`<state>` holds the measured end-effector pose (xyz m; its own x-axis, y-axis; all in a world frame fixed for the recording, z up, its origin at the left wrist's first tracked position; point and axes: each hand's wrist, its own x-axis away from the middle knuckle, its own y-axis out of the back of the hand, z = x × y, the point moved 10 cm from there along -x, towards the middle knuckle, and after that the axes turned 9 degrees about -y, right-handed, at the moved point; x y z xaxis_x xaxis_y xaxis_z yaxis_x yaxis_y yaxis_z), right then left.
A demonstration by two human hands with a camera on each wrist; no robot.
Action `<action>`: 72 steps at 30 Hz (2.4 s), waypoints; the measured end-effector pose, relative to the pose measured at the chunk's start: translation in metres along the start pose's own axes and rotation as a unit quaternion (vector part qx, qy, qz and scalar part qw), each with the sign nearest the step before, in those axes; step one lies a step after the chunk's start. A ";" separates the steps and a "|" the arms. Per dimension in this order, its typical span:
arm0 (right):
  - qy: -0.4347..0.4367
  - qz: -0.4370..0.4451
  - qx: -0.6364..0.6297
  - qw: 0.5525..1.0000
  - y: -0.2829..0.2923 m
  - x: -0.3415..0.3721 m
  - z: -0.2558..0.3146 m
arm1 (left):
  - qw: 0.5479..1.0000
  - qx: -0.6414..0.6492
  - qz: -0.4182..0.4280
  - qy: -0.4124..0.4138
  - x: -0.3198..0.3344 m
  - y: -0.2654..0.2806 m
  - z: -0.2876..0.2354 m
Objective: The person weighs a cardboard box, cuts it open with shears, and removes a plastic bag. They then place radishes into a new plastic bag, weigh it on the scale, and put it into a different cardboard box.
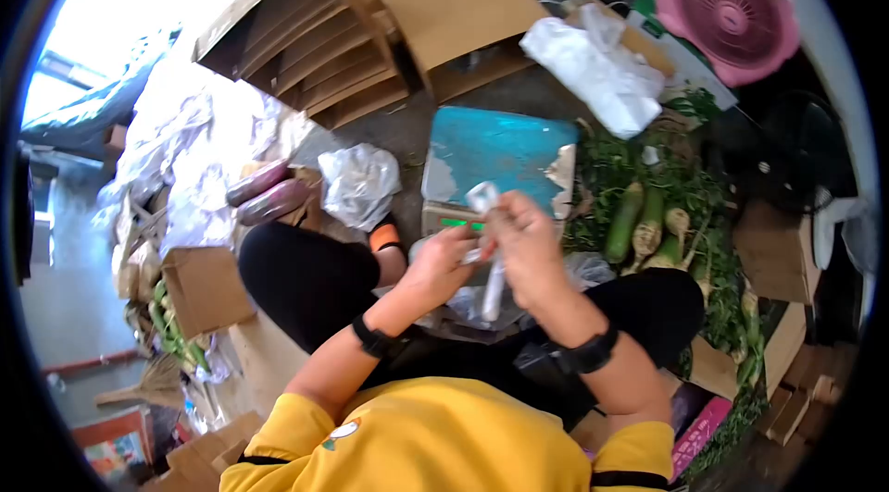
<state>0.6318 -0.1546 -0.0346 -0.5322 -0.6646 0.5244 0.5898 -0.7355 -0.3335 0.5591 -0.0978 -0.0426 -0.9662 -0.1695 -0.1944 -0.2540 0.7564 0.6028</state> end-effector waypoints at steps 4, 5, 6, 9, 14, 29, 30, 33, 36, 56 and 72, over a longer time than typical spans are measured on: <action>-0.028 0.010 -0.016 0.999 0.000 0.004 -0.047 | 1.000 0.005 0.012 -0.028 0.022 -0.003 0.002; -0.053 0.014 -0.018 0.998 -0.003 0.005 -0.058 | 0.999 0.005 0.012 -0.038 0.026 -0.002 0.002; -0.052 0.029 -0.028 0.998 -0.006 0.004 -0.065 | 0.999 0.013 0.009 -0.034 0.029 0.000 0.003; -0.051 0.052 -0.054 0.996 -0.015 -0.002 -0.076 | 1.000 0.016 0.002 -0.006 0.032 0.004 0.009; -0.047 0.024 -0.060 0.997 -0.013 -0.008 -0.067 | 0.997 0.058 0.005 0.054 0.032 -0.002 0.029; 0.080 -0.002 -0.013 0.997 -0.009 -0.060 0.052 | 0.998 0.041 -0.040 0.025 -0.077 0.043 0.042; 0.095 0.005 -0.021 0.995 -0.008 -0.068 0.054 | 0.997 0.040 -0.015 0.061 -0.084 0.041 0.055; 0.127 0.015 -0.039 0.991 0.001 -0.092 0.064 | 0.994 0.040 0.012 0.104 -0.101 0.035 0.079; 0.120 0.009 -0.011 0.993 0.013 -0.104 0.070 | 0.990 0.120 -0.003 0.071 -0.117 0.030 0.080; 0.192 -0.079 0.185 0.961 0.039 -0.143 0.041 | 0.970 0.193 -0.100 0.106 -0.114 0.033 0.117; 0.065 -0.079 -0.130 0.986 0.071 -0.145 0.010 | 0.795 0.457 -0.306 0.256 -0.088 0.023 0.199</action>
<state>0.7564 -0.1093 -0.1264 -0.6886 -0.5377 0.4865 0.3266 -0.8290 -0.4540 0.6473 0.0607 -0.1657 -0.6252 -0.7404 0.2468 -0.7709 0.5364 -0.3436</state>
